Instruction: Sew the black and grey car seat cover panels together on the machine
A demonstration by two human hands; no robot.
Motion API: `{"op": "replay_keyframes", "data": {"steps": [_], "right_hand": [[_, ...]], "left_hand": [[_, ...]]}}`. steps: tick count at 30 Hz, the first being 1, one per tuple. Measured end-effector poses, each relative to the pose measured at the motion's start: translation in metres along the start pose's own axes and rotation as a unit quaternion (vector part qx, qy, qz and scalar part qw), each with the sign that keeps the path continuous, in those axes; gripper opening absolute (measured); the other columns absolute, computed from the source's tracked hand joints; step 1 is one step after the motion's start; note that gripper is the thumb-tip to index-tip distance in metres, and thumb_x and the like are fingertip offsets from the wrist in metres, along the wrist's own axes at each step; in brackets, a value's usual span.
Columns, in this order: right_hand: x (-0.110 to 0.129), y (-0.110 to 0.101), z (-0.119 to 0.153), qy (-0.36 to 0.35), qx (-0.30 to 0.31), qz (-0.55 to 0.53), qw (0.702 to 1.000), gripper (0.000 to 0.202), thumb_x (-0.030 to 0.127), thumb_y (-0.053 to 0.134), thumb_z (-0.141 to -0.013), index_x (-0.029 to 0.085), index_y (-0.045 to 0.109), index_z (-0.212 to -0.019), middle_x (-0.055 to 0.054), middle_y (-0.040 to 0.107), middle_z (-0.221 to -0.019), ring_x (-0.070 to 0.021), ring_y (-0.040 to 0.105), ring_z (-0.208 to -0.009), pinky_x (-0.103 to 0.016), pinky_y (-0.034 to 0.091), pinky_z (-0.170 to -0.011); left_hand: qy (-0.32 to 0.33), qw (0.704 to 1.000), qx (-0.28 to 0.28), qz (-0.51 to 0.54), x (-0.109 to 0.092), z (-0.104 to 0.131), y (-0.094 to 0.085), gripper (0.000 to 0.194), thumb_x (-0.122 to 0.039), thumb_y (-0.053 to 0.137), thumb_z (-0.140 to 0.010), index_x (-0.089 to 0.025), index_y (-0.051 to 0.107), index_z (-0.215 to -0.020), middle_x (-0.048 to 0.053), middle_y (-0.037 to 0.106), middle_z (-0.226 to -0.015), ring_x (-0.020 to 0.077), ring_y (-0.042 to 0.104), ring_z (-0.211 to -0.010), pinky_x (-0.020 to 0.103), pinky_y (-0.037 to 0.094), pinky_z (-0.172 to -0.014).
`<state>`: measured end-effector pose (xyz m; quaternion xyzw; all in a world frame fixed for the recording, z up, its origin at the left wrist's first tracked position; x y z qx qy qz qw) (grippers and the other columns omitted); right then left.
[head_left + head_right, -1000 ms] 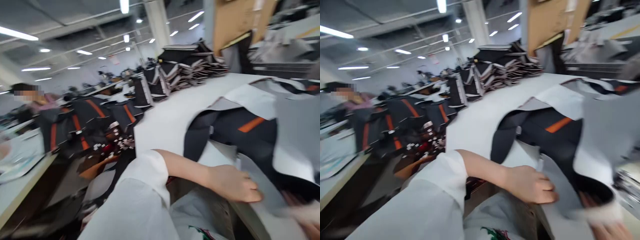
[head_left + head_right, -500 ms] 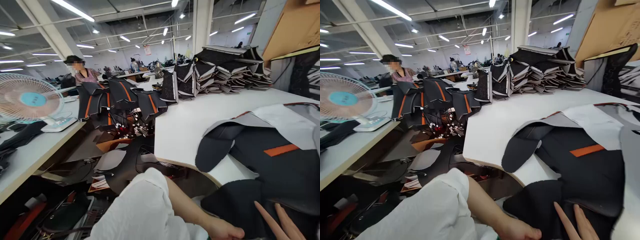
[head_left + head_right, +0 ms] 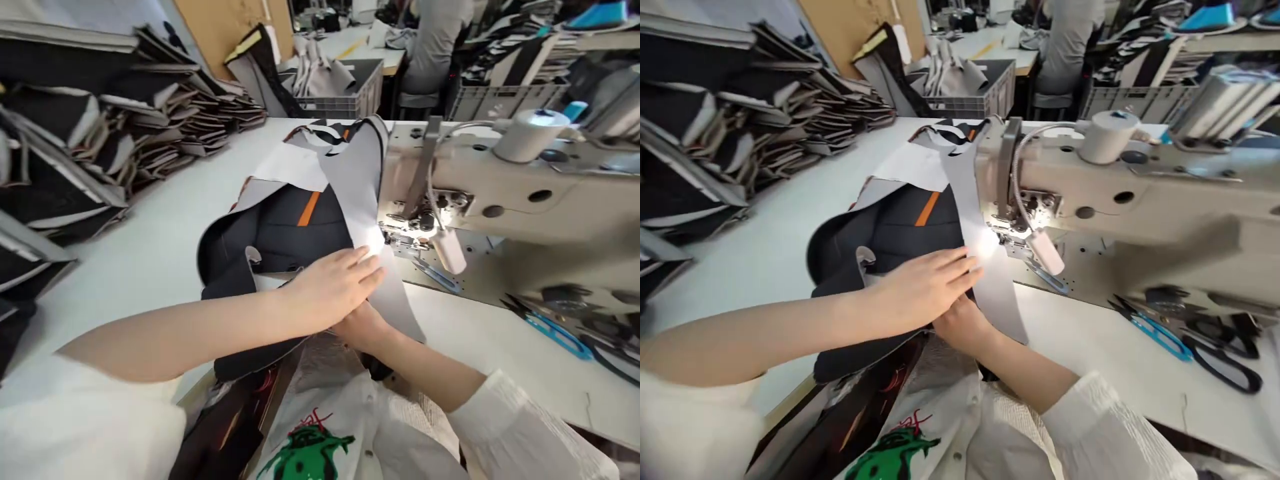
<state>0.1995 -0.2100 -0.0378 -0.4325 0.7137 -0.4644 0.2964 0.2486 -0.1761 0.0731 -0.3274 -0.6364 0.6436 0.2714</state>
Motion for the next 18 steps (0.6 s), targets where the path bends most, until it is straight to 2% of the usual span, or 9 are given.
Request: {"op": "replay_keyframes", "data": {"steps": [1, 3, 4, 5, 7, 9, 12, 15, 18], "right_hand": [[0.001, -0.002, 0.001, 0.004, -0.001, 0.024, 1.0, 0.034, 0.008, 0.045, -0.085, 0.007, 0.061, -0.116, -0.021, 0.065, -0.111, -0.0317, 0.062, -0.102, -0.05, 0.049, -0.088], [-0.001, -0.007, 0.004, 0.028, -0.007, 0.055, 0.998, 0.037, 0.007, 0.044, -0.085, 0.006, 0.059, -0.119, -0.021, 0.065, -0.108, -0.0308, 0.063, -0.097, -0.049, 0.051, -0.085], [-0.002, -0.009, 0.006, 0.044, -0.01, 0.057, 0.997, 0.038, 0.008, 0.043, -0.086, 0.005, 0.057, -0.121, -0.021, 0.066, -0.106, -0.0303, 0.064, -0.095, -0.048, 0.052, -0.083], [-0.004, -0.01, 0.008, 0.059, -0.013, 0.054, 0.997, 0.038, 0.01, 0.043, -0.087, 0.005, 0.056, -0.122, -0.022, 0.066, -0.104, -0.0293, 0.065, -0.093, -0.046, 0.052, -0.081], [-0.005, -0.011, 0.01, 0.072, -0.024, 0.044, 0.996, 0.038, 0.014, 0.043, -0.089, 0.006, 0.056, -0.123, -0.022, 0.066, -0.105, -0.0279, 0.064, -0.094, -0.044, 0.052, -0.083], [-0.004, -0.014, 0.013, 0.076, -0.047, 0.047, 0.995, 0.037, 0.016, 0.043, -0.089, 0.007, 0.057, -0.121, -0.022, 0.064, -0.111, -0.0274, 0.062, -0.102, -0.043, 0.05, -0.087], [-0.004, -0.018, 0.017, 0.085, -0.078, 0.063, 0.991, 0.038, 0.014, 0.042, -0.089, 0.009, 0.056, -0.123, -0.02, 0.061, -0.118, -0.0252, 0.06, -0.106, -0.04, 0.051, -0.086], [-0.007, -0.021, 0.017, 0.109, -0.088, 0.061, 0.988, 0.037, 0.012, 0.039, -0.089, 0.011, 0.056, -0.122, -0.017, 0.066, -0.109, -0.0199, 0.064, -0.095, -0.032, 0.053, -0.08], [-0.006, -0.022, 0.012, 0.107, -0.075, 0.068, 0.989, 0.037, 0.009, 0.039, -0.087, 0.004, 0.057, -0.119, -0.015, 0.069, -0.095, -0.0177, 0.065, -0.08, -0.028, 0.052, -0.076]], "left_hand": [[0.047, 0.996, 0.014, -0.076, -0.007, -0.017, 0.028, 0.042, -0.013, 0.048, -0.088, -0.017, 0.051, -0.129, 0.009, 0.044, -0.141, 0.0257, 0.036, -0.133, 0.044, 0.033, -0.11], [0.13, 0.977, 0.039, -0.166, -0.012, -0.039, 0.077, 0.039, -0.015, 0.049, -0.089, -0.017, 0.054, -0.127, 0.009, 0.049, -0.137, 0.0255, 0.039, -0.131, 0.045, 0.034, -0.11], [0.159, 0.968, 0.045, -0.187, -0.01, -0.045, 0.093, 0.036, -0.015, 0.047, -0.09, -0.017, 0.056, -0.125, 0.009, 0.053, -0.133, 0.0247, 0.043, -0.129, 0.044, 0.037, -0.108], [0.18, 0.964, 0.045, -0.192, -0.004, -0.048, 0.102, 0.033, -0.015, 0.044, -0.092, -0.017, 0.058, -0.122, 0.008, 0.058, -0.127, 0.0232, 0.047, -0.125, 0.042, 0.04, -0.106], [0.212, 0.961, 0.03, -0.174, 0.012, -0.046, 0.103, 0.031, -0.014, 0.039, -0.094, -0.016, 0.062, -0.115, 0.006, 0.063, -0.12, 0.0194, 0.054, -0.118, 0.036, 0.045, -0.101], [0.24, 0.961, 0.01, -0.14, 0.031, -0.036, 0.092, 0.031, -0.013, 0.037, -0.095, -0.016, 0.064, -0.11, 0.005, 0.064, -0.119, 0.0156, 0.057, -0.114, 0.031, 0.046, -0.1], [0.24, 0.964, -0.001, -0.115, 0.05, -0.026, 0.082, 0.034, -0.01, 0.035, -0.094, -0.015, 0.064, -0.11, 0.004, 0.063, -0.12, 0.0142, 0.057, -0.114, 0.031, 0.044, -0.104], [0.181, 0.974, 0.021, -0.133, 0.048, -0.028, 0.088, 0.034, -0.007, 0.041, -0.088, -0.011, 0.061, -0.116, 0.01, 0.064, -0.118, 0.0203, 0.057, -0.113, 0.038, 0.045, -0.103], [0.136, 0.973, 0.044, -0.182, 0.037, -0.03, 0.097, 0.046, -0.009, 0.047, -0.085, -0.01, 0.05, -0.131, 0.018, 0.062, -0.117, 0.0271, 0.058, -0.112, 0.044, 0.047, -0.097]]}}
Point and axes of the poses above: each hand's wrist, its own z-axis away from the middle knuckle, its own y-axis out of the palm, x = y × z, the point moved 10 cm from there along -z, towards the middle knuckle
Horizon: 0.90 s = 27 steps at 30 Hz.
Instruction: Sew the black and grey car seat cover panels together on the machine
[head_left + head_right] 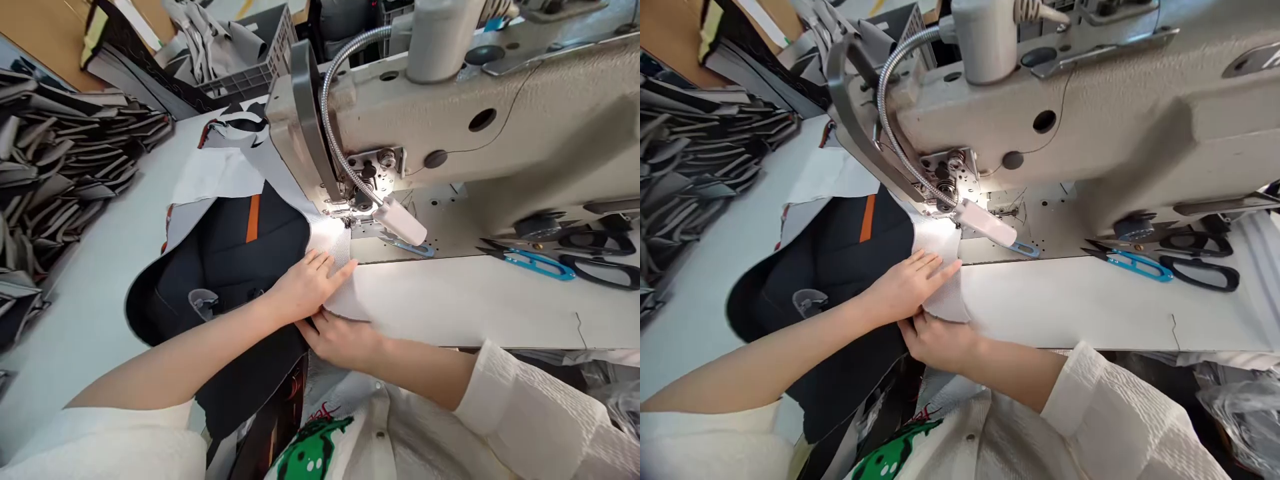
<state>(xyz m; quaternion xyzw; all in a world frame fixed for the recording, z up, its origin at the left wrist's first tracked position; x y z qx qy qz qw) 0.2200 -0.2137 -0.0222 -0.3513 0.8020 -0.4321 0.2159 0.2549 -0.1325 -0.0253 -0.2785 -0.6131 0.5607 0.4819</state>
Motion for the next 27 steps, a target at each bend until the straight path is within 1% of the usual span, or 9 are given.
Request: {"op": "replay_keyframes", "data": {"steps": [3, 6, 9, 11, 14, 16, 22, 25, 27], "right_hand": [[-0.003, -0.005, -0.004, 0.0, 0.008, -0.009, 1.0, 0.035, 0.007, 0.038, -0.086, 0.003, 0.061, -0.112, -0.015, 0.069, -0.084, -0.0195, 0.063, -0.069, -0.031, 0.052, -0.06], [-0.005, -0.014, -0.001, -0.038, 0.006, -0.054, 0.998, 0.031, 0.004, 0.039, -0.084, 0.005, 0.065, -0.101, -0.01, 0.065, -0.067, -0.0187, 0.059, -0.057, -0.032, 0.048, -0.05], [-0.007, -0.02, 0.008, -0.072, 0.013, -0.066, 0.995, 0.031, 0.003, 0.039, -0.083, 0.004, 0.065, -0.1, -0.009, 0.063, -0.063, -0.0173, 0.057, -0.054, -0.032, 0.047, -0.051], [-0.009, -0.02, 0.015, -0.067, 0.016, -0.056, 0.996, 0.033, 0.004, 0.038, -0.085, 0.004, 0.063, -0.107, -0.011, 0.066, -0.071, -0.0171, 0.059, -0.058, -0.031, 0.048, -0.053], [-0.012, -0.018, 0.023, -0.049, 0.008, -0.061, 0.997, 0.035, 0.007, 0.038, -0.088, 0.005, 0.058, -0.117, -0.013, 0.068, -0.083, -0.0174, 0.062, -0.069, -0.033, 0.052, -0.065], [-0.013, -0.016, 0.027, -0.037, 0.01, -0.081, 0.996, 0.034, 0.008, 0.04, -0.089, 0.005, 0.056, -0.12, -0.012, 0.068, -0.084, -0.0183, 0.063, -0.076, -0.035, 0.051, -0.073], [-0.016, -0.011, 0.03, 0.002, 0.037, -0.085, 0.996, 0.037, 0.009, 0.04, -0.089, 0.009, 0.052, -0.124, -0.013, 0.066, -0.095, -0.0189, 0.061, -0.082, -0.033, 0.05, -0.072], [-0.015, -0.008, 0.03, 0.008, 0.054, -0.079, 0.995, 0.031, 0.01, 0.04, -0.089, 0.013, 0.057, -0.115, -0.009, 0.065, -0.089, -0.019, 0.059, -0.081, -0.033, 0.05, -0.073], [-0.017, -0.007, 0.03, 0.02, 0.059, -0.091, 0.994, 0.03, 0.012, 0.039, -0.09, 0.014, 0.057, -0.114, -0.008, 0.065, -0.089, -0.0183, 0.059, -0.08, -0.034, 0.049, -0.08]], "left_hand": [[0.044, 0.999, -0.007, -0.012, -0.005, 0.006, -0.002, 0.039, -0.01, 0.043, -0.089, -0.013, 0.054, -0.126, 0.018, 0.058, -0.124, 0.0279, 0.054, -0.117, 0.048, 0.043, -0.1], [0.073, 0.997, 0.007, 0.039, 0.005, 0.016, -0.001, 0.039, -0.011, 0.042, -0.089, -0.014, 0.054, -0.127, 0.013, 0.049, -0.136, 0.0247, 0.044, -0.128, 0.047, 0.033, -0.11], [0.055, 0.994, 0.039, 0.083, 0.011, 0.017, 0.003, 0.048, -0.012, 0.046, -0.085, -0.014, 0.047, -0.134, 0.009, 0.043, -0.142, 0.0229, 0.036, -0.134, 0.044, 0.029, -0.112], [0.045, 0.993, 0.051, 0.101, 0.006, 0.015, 0.007, 0.053, -0.013, 0.048, -0.083, -0.014, 0.044, -0.136, 0.008, 0.04, -0.144, 0.0232, 0.034, -0.134, 0.043, 0.029, -0.112], [0.033, 0.991, 0.043, 0.119, 0.002, 0.011, 0.01, 0.056, -0.012, 0.049, -0.08, -0.014, 0.044, -0.136, 0.007, 0.039, -0.145, 0.0239, 0.034, -0.134, 0.042, 0.028, -0.11], [0.031, 0.99, 0.032, 0.133, 0.003, 0.011, 0.011, 0.056, -0.011, 0.049, -0.08, -0.015, 0.044, -0.135, 0.006, 0.041, -0.144, 0.023, 0.034, -0.133, 0.042, 0.027, -0.109], [0.012, 0.991, 0.02, 0.133, -0.003, 0.009, 0.002, 0.049, -0.011, 0.045, -0.08, -0.012, 0.052, -0.128, 0.009, 0.048, -0.138, 0.0243, 0.044, -0.123, 0.043, 0.036, -0.096], [-0.036, 0.994, 0.02, 0.102, -0.008, 0.005, -0.002, 0.048, -0.016, 0.046, -0.079, -0.006, 0.053, -0.125, 0.015, 0.05, -0.135, 0.0279, 0.049, -0.113, 0.045, 0.038, -0.085], [-0.048, 0.995, 0.018, 0.091, -0.011, 0.006, -0.002, 0.05, -0.017, 0.048, -0.078, -0.007, 0.053, -0.126, 0.015, 0.051, -0.134, 0.0275, 0.052, -0.106, 0.043, 0.039, -0.08]]}}
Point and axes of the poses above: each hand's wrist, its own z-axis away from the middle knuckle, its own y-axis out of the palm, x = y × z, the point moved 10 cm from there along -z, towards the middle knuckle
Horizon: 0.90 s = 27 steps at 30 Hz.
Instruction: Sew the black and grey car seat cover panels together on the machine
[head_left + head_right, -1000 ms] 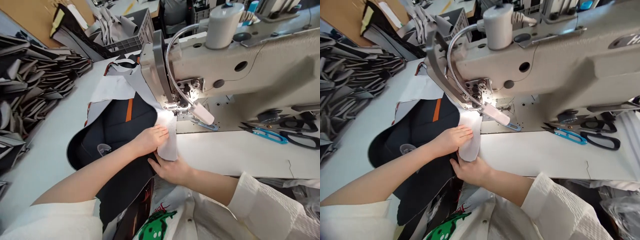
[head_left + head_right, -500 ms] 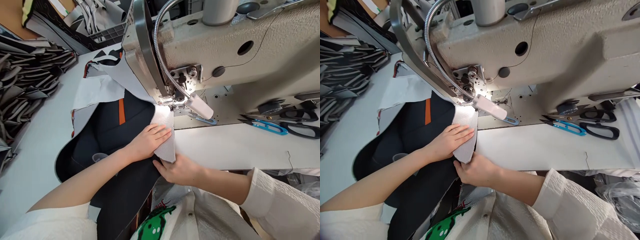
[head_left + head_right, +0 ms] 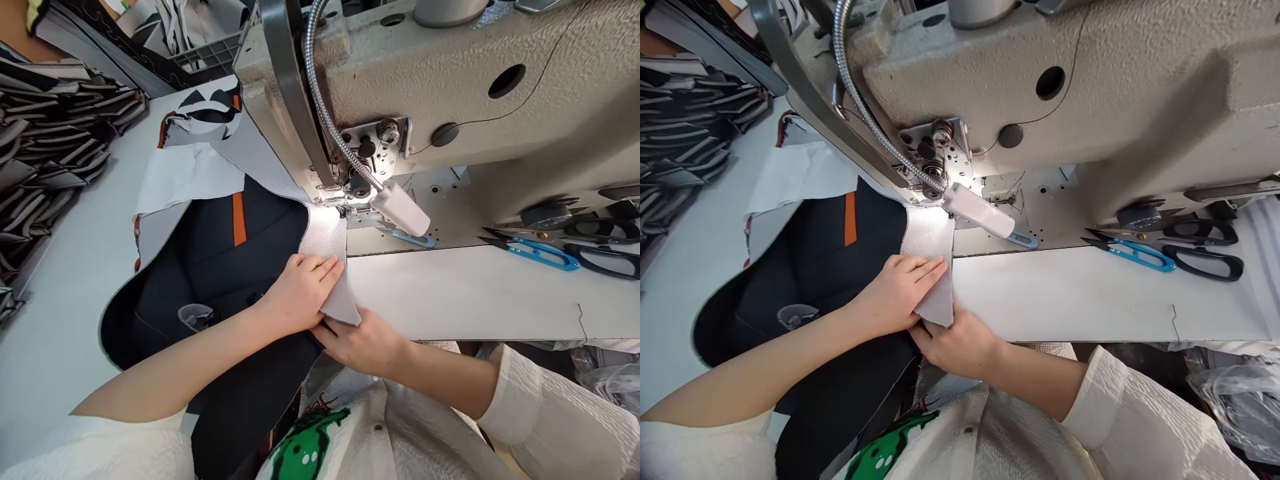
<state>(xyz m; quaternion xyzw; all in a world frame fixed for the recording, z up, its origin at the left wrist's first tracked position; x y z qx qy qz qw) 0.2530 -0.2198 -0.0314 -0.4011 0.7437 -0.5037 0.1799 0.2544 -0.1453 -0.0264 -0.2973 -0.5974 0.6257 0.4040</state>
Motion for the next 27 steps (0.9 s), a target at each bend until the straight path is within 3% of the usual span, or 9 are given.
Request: {"op": "replay_keyframes", "data": {"steps": [4, 7, 19, 27], "right_hand": [[-0.004, -0.001, 0.0, 0.021, -0.013, -0.015, 1.0, 0.035, 0.016, 0.042, -0.091, 0.012, 0.052, -0.124, -0.009, 0.065, -0.098, -0.0205, 0.06, -0.09, -0.04, 0.04, -0.102], [-0.005, 0.0, 0.0, 0.023, -0.012, -0.016, 1.0, 0.037, 0.018, 0.044, -0.09, 0.011, 0.052, -0.126, -0.012, 0.064, -0.103, -0.023, 0.058, -0.098, -0.043, 0.035, -0.107], [-0.047, 0.001, -0.008, 0.055, 0.03, -0.015, 0.998, 0.04, 0.016, 0.047, -0.089, 0.011, 0.053, -0.128, -0.015, 0.061, -0.112, -0.0255, 0.056, -0.103, -0.047, 0.039, -0.105], [-0.042, 0.003, -0.019, 0.0, 0.011, 0.041, 0.999, 0.042, 0.027, 0.044, -0.093, -0.001, 0.054, -0.122, -0.026, 0.059, -0.118, -0.0302, 0.057, -0.11, -0.046, 0.046, -0.097]], "left_hand": [[0.052, 0.998, -0.023, 0.02, -0.004, 0.007, 0.002, 0.045, -0.015, 0.047, -0.081, -0.011, 0.054, -0.125, 0.011, 0.051, -0.135, 0.0241, 0.052, -0.104, 0.04, 0.038, -0.079], [0.06, 0.996, -0.034, 0.056, 0.002, 0.01, 0.003, 0.046, -0.015, 0.046, -0.083, -0.011, 0.051, -0.128, 0.009, 0.051, -0.135, 0.022, 0.052, -0.103, 0.038, 0.039, -0.079], [0.017, 0.997, -0.051, 0.047, 0.028, -0.02, 0.009, 0.045, -0.014, 0.045, -0.084, -0.013, 0.052, -0.128, 0.008, 0.05, -0.136, 0.0221, 0.051, -0.103, 0.037, 0.037, -0.078], [0.029, 0.999, -0.034, -0.016, 0.049, -0.043, 0.005, 0.042, -0.011, 0.045, -0.081, -0.016, 0.056, -0.122, 0.007, 0.054, -0.132, 0.0229, 0.052, -0.103, 0.038, 0.038, -0.077]]}}
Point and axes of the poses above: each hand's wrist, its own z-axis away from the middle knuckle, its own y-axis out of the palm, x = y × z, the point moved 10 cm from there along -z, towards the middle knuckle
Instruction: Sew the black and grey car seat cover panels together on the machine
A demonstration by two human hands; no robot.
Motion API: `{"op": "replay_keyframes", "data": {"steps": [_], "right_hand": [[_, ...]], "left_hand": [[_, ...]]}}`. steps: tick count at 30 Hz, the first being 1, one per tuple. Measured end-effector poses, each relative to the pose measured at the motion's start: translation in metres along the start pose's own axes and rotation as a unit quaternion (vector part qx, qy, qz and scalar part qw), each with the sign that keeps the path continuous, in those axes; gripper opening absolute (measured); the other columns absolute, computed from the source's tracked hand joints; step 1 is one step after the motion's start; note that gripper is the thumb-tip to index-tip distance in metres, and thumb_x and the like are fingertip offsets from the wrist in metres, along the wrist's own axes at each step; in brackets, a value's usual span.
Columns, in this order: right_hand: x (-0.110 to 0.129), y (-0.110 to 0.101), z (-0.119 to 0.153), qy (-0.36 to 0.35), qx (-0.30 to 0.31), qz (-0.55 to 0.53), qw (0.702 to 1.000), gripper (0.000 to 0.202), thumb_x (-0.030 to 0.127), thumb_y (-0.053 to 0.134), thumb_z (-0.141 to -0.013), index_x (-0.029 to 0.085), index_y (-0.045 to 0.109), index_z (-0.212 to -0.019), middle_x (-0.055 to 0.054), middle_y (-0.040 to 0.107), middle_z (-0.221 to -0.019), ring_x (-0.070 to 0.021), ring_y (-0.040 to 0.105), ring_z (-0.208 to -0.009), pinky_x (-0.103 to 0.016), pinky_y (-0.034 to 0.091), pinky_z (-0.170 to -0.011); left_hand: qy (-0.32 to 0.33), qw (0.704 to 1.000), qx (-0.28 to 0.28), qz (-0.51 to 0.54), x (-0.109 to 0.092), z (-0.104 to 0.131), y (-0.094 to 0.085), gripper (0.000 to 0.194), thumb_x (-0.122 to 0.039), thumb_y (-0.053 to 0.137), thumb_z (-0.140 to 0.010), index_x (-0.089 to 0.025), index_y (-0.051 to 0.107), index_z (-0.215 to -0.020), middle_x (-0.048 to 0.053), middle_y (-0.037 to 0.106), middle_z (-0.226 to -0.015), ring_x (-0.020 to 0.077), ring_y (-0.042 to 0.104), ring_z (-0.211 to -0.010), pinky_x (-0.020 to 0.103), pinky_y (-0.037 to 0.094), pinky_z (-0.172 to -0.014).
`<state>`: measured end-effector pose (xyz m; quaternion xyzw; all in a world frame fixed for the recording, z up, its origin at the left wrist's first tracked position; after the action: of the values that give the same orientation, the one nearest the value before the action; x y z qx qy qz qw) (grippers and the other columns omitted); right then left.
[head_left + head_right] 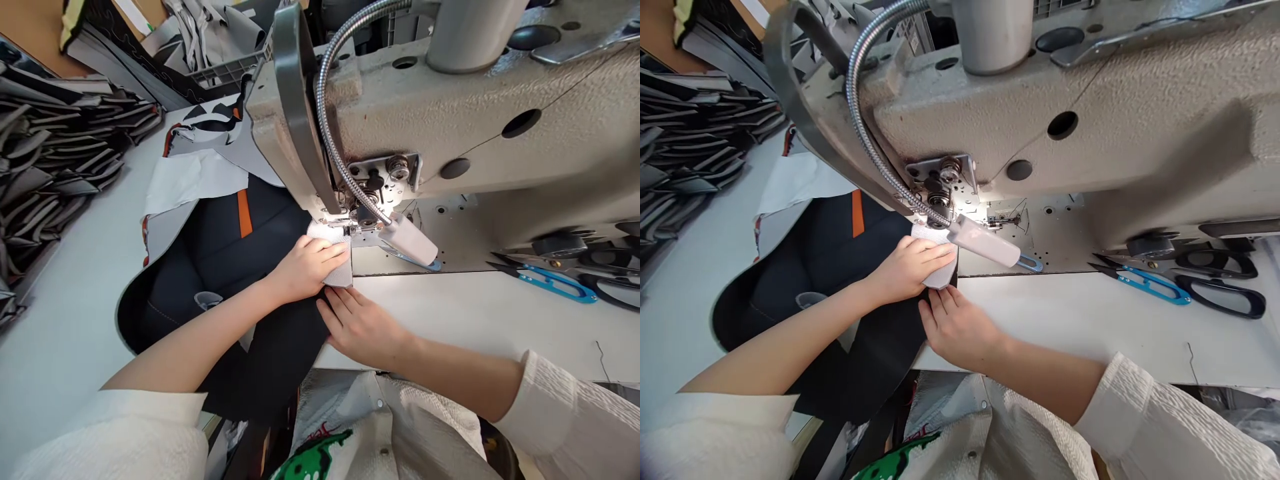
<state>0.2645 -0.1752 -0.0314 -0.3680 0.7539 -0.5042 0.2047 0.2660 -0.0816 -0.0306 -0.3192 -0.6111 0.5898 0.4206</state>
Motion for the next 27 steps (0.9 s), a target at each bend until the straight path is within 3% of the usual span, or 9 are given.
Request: {"op": "replay_keyframes", "data": {"steps": [4, 8, 14, 21, 27], "right_hand": [[0.003, 0.007, -0.01, -0.003, 0.0, 0.021, 1.0, 0.036, 0.012, 0.039, -0.091, -0.002, 0.054, -0.121, -0.028, 0.06, -0.115, -0.0283, 0.06, -0.107, -0.047, 0.046, -0.097], [0.001, 0.011, -0.021, -0.007, 0.005, 0.048, 0.999, 0.037, 0.011, 0.036, -0.09, -0.005, 0.056, -0.116, -0.028, 0.063, -0.107, -0.0297, 0.063, -0.101, -0.048, 0.047, -0.095], [-0.002, -0.002, -0.013, 0.022, -0.042, 0.053, 0.997, 0.036, 0.013, 0.039, -0.09, -0.001, 0.059, -0.116, -0.026, 0.06, -0.118, -0.0299, 0.06, -0.109, -0.043, 0.05, -0.094], [0.005, -0.005, -0.007, 0.017, -0.057, 0.064, 0.996, 0.032, 0.012, 0.041, -0.088, -0.002, 0.064, -0.107, -0.027, 0.061, -0.114, -0.0304, 0.062, -0.105, -0.042, 0.053, -0.089], [-0.004, 0.011, -0.01, 0.041, 0.016, 0.037, 0.998, 0.04, 0.019, 0.047, -0.089, -0.005, 0.057, -0.12, -0.029, 0.051, -0.128, -0.0345, 0.052, -0.119, -0.044, 0.047, -0.097]], "left_hand": [[-0.008, 1.0, -0.007, -0.003, -0.002, -0.007, -0.005, 0.031, -0.01, 0.044, -0.081, -0.014, 0.063, -0.106, 0.008, 0.064, -0.109, 0.0219, 0.054, -0.09, 0.035, 0.042, -0.074], [-0.009, 0.999, -0.031, 0.029, -0.002, -0.005, -0.005, 0.028, -0.009, 0.038, -0.086, -0.015, 0.065, -0.094, 0.007, 0.064, -0.09, 0.0165, 0.054, -0.082, 0.028, 0.046, -0.072], [-0.005, 0.995, -0.08, 0.056, 0.009, -0.001, -0.008, 0.028, -0.012, 0.039, -0.089, -0.016, 0.066, -0.094, 0.005, 0.065, -0.089, 0.0147, 0.057, -0.085, 0.026, 0.048, -0.076], [0.039, 0.979, -0.174, 0.099, 0.004, 0.01, -0.014, 0.02, -0.017, 0.048, -0.09, -0.019, 0.068, -0.09, 0.002, 0.067, -0.085, 0.013, 0.057, -0.08, 0.025, 0.047, -0.072], [0.072, 0.967, -0.216, 0.119, 0.014, 0.01, -0.011, 0.018, -0.017, 0.051, -0.089, -0.02, 0.068, -0.091, 0.001, 0.067, -0.081, 0.0128, 0.058, -0.078, 0.025, 0.046, -0.071]]}}
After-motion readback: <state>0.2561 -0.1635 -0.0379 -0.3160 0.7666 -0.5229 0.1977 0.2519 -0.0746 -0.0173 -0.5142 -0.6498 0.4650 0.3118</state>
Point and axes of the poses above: each hand's wrist, its own z-axis away from the middle knuckle, its own y-axis out of the palm, x = y × z, the point moved 10 cm from there along -z, towards the middle knuckle
